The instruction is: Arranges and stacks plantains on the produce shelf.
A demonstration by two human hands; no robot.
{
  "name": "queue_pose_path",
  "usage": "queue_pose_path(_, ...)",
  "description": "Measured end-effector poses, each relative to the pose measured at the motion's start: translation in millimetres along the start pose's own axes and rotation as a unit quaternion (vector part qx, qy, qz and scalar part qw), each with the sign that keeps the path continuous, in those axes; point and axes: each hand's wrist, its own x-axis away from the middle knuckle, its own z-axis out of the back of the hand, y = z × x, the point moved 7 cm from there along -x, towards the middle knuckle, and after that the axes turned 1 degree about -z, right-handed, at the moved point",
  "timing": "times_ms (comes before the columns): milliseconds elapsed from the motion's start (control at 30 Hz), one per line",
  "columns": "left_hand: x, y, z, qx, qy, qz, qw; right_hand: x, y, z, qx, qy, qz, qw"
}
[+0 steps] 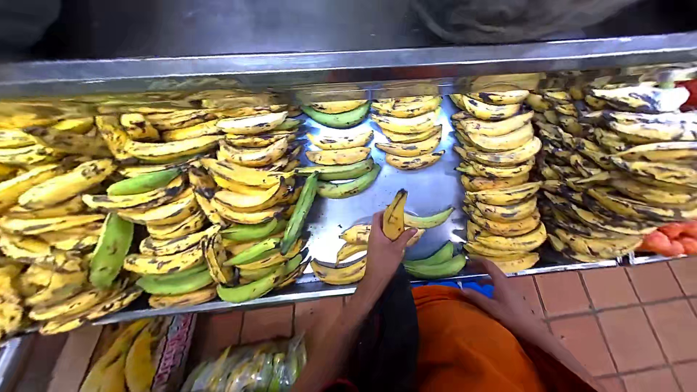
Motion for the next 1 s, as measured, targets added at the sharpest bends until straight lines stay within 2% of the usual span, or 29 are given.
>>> queue_pose_path(67,9,42,-42,-0.002,-0.027,-0.014,1.0,-19,-29,10,-0.025,0.011,0.072,0.997)
queue_pose_path(167,39,93,-118,-0.056,-0.219,-0.058,0.972,-23,-49,43,-0.174,0.037,0.098,0.979)
queue_pose_path(200,49,105,-143,-0.063,-0.288,-0.094,0.951,-17,-42,60,-0.247,0.075,0.073,0.963)
queue_pose_path(233,57,112,-163,-0.058,-0.323,-0.135,0.935,-8,-26,79,-0.311,0.13,0.034,0.941)
queue_pose_path(300,60,97,-194,-0.043,-0.313,-0.171,0.933,15,19,114,-0.398,0.203,-0.032,0.894)
queue_pose_path(333,55,73,-204,-0.055,-0.287,-0.145,0.945,25,48,128,-0.436,0.231,-0.062,0.868)
queue_pose_path(367,50,40,-213,-0.077,-0.265,-0.08,0.958,34,82,137,-0.477,0.257,-0.092,0.836)
queue_pose_path(400,49,0,-220,-0.091,-0.258,0.03,0.961,40,116,143,-0.523,0.277,-0.124,0.797)
queue_pose_path(433,57,-39,-230,-0.081,-0.261,0.16,0.948,46,149,145,-0.563,0.284,-0.156,0.76)
queue_pose_path(500,87,-98,-256,0.005,-0.281,0.366,0.887,53,204,138,-0.625,0.258,-0.228,0.701)
queue_pose_path(533,100,-116,-274,0.048,-0.294,0.421,0.856,51,220,133,-0.643,0.235,-0.256,0.682)
queue_pose_path(600,116,-127,-307,0.111,-0.317,0.465,0.819,41,236,125,-0.657,0.184,-0.284,0.674)
queue_pose_path(633,119,-127,-317,0.132,-0.303,0.467,0.82,35,240,122,-0.644,0.158,-0.293,0.689)
queue_pose_path(667,118,-128,-321,0.143,-0.264,0.468,0.831,30,246,118,-0.61,0.127,-0.307,0.72)
queue_pose_path(733,106,-138,-320,0.135,-0.163,0.444,0.871,15,270,112,-0.497,0.075,-0.368,0.782)
queue_pose_path(767,93,-141,-318,0.116,-0.112,0.41,0.898,5,281,110,-0.456,0.058,-0.391,0.798)
queue_pose_path(800,81,-140,-317,0.093,-0.066,0.376,0.92,-5,289,109,-0.44,0.06,-0.41,0.797)
queue_pose_path(867,74,-135,-314,0.076,0.004,0.338,0.938,-9,300,101,-0.44,0.077,-0.44,0.779)
queue_pose_path(933,81,-134,-311,0.104,0.07,0.322,0.939,-7,301,96,-0.446,0.076,-0.441,0.775)
queue_pose_path(1000,86,-135,-309,0.139,0.132,0.297,0.935,-9,292,96,-0.475,0.041,-0.417,0.774)
